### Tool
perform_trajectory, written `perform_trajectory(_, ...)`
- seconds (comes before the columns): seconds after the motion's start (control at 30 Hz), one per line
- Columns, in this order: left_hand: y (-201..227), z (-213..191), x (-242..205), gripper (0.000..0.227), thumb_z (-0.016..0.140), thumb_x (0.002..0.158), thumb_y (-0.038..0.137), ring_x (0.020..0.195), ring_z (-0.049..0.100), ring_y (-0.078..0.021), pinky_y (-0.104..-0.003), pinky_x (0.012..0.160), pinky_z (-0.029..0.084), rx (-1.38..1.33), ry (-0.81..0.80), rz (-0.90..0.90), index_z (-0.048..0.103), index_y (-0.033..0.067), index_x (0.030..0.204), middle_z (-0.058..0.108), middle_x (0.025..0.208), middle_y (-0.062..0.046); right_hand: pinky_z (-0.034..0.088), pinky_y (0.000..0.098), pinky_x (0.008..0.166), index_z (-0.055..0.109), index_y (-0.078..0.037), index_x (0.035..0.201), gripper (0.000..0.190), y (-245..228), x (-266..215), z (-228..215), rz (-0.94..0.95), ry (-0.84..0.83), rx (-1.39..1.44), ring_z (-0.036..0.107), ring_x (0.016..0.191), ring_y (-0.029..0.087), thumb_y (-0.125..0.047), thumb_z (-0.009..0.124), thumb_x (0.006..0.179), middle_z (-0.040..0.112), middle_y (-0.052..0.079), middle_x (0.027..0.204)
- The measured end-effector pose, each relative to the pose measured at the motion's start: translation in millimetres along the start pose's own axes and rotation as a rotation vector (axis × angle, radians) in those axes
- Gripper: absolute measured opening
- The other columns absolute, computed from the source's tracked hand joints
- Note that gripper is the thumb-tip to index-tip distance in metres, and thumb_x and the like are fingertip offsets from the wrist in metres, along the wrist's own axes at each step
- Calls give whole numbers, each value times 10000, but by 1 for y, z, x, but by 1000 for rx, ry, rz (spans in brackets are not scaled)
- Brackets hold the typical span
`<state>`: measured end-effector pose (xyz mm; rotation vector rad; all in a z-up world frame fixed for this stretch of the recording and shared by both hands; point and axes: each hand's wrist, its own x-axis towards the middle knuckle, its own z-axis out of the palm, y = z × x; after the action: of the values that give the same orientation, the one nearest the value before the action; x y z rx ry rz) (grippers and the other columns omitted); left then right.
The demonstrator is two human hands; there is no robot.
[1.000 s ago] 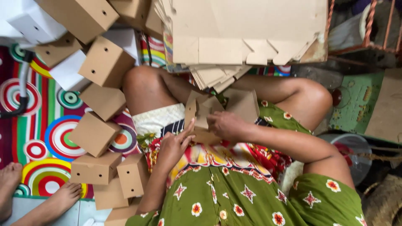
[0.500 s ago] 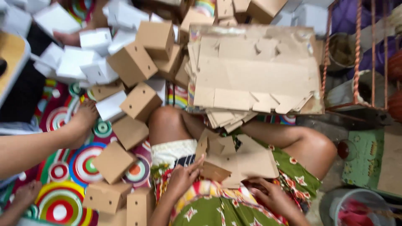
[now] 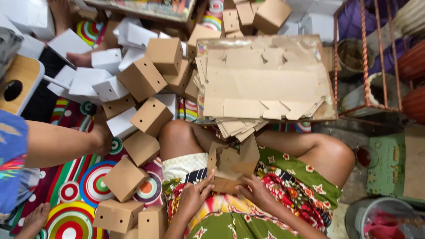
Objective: Assembling small cardboard boxes from flat templates by folding and tucking flaps.
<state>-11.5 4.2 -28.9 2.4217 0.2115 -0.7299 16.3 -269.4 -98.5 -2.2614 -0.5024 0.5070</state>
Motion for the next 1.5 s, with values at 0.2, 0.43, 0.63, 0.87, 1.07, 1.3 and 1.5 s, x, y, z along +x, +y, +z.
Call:
perform_trajectory(0.2,-10,-23,-23,485,654,907,473,565,480,-147,-274,648,506,-84,110,165,589,490,1387,626,564,-24,597,236,538,737,-104,918,159,-54,-8,-52,108,-42,216,703,623,93,-256,763,879,688,6,881)
perform_trajectory(0.43,-9,-29,-53,661,539,901,632,638,469,-128,-259,580,454,-45,-5,227,343,515,1521,566,671,12,509,270,526,696,-108,855,209,-91,0,-117,-105,-146,97,609,593,122,-308,758,863,695,0,728)
perform_trajectory(0.63,17,-59,-88,468,744,835,302,567,463,-133,-276,550,410,-256,135,372,652,229,1288,578,538,21,542,328,547,621,-64,931,337,-141,23,-153,-104,-406,44,680,622,191,-400,648,938,721,72,804)
perform_trajectory(0.87,19,-54,-91,183,681,883,140,561,480,-129,-267,529,428,-498,178,372,689,29,1028,570,697,-34,526,326,604,555,-233,1414,629,-151,19,-150,-257,-357,101,630,682,157,-113,778,838,650,19,895)
perform_trajectory(1.07,20,-53,-81,197,661,910,159,493,494,-92,-237,484,397,-488,140,355,674,34,1063,530,740,-32,636,274,655,619,-77,1126,387,-115,12,-125,-215,-91,220,741,775,149,-127,814,795,752,58,1017)
perform_trajectory(1.3,27,-56,-75,208,630,915,152,467,555,-97,-254,460,431,-436,116,364,640,15,1071,553,737,-44,702,375,820,458,-159,1343,550,-111,24,-114,-31,-42,249,783,927,321,-190,736,869,704,221,1138)
perform_trajectory(1.5,21,-51,-69,201,629,909,221,508,507,-163,-335,524,439,-335,66,364,609,79,1048,598,639,-42,677,340,676,549,-159,1329,489,-124,36,-122,-54,-2,127,794,843,231,-183,735,877,768,133,1096)
